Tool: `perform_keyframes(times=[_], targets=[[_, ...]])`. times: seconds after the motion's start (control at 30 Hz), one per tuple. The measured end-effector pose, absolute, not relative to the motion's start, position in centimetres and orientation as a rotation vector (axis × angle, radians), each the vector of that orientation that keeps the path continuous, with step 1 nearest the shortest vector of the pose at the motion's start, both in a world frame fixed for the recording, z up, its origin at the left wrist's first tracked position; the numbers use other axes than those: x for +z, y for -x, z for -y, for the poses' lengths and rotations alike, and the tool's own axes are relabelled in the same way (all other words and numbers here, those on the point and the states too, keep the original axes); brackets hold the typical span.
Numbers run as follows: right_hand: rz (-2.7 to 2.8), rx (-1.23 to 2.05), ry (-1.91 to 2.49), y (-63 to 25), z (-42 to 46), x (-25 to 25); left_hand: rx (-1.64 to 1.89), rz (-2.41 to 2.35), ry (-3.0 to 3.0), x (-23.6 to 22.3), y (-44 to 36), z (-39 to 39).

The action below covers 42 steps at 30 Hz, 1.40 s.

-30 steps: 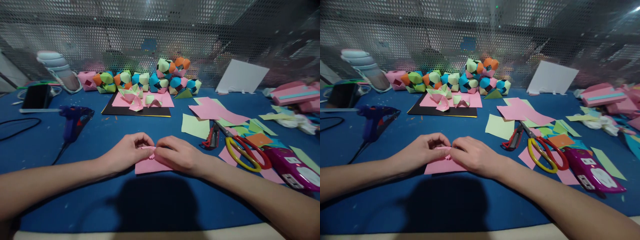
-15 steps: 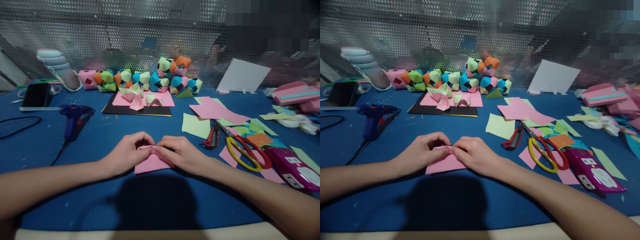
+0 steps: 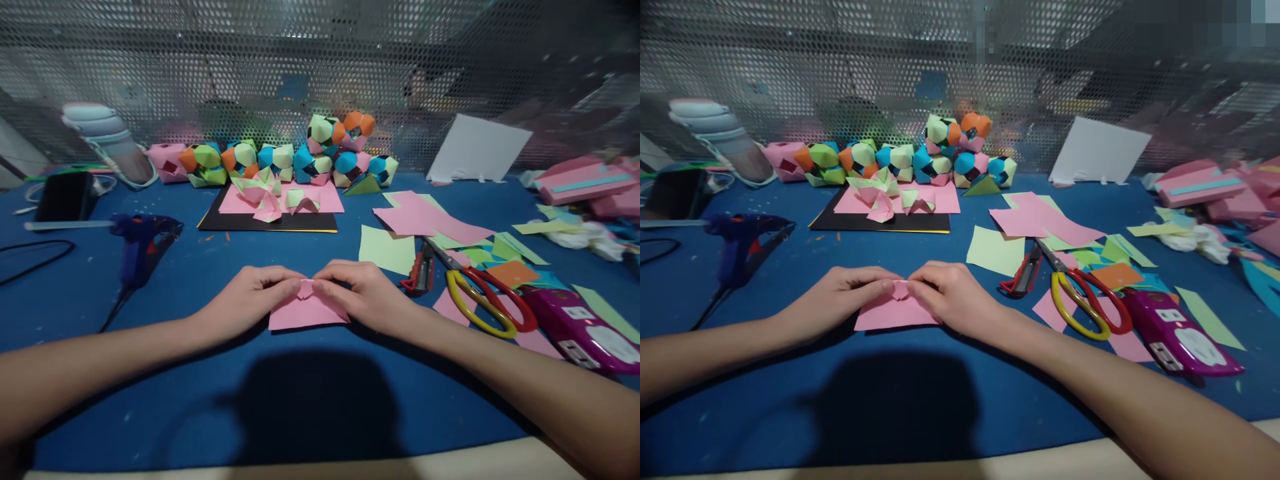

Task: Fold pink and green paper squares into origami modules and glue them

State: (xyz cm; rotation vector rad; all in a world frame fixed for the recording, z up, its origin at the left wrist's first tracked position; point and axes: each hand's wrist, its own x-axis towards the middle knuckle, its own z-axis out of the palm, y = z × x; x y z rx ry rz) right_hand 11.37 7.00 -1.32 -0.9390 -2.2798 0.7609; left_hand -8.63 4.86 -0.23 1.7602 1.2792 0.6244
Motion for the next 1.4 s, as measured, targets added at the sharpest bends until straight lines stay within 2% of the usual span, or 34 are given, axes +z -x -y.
perform_keyframes(times=[1.4], targets=[[2.255,0.839,0.890,-11.30,-7.03,-1.40,0.672,-1.263,-1.818,-0.39,8.38,-4.62]])
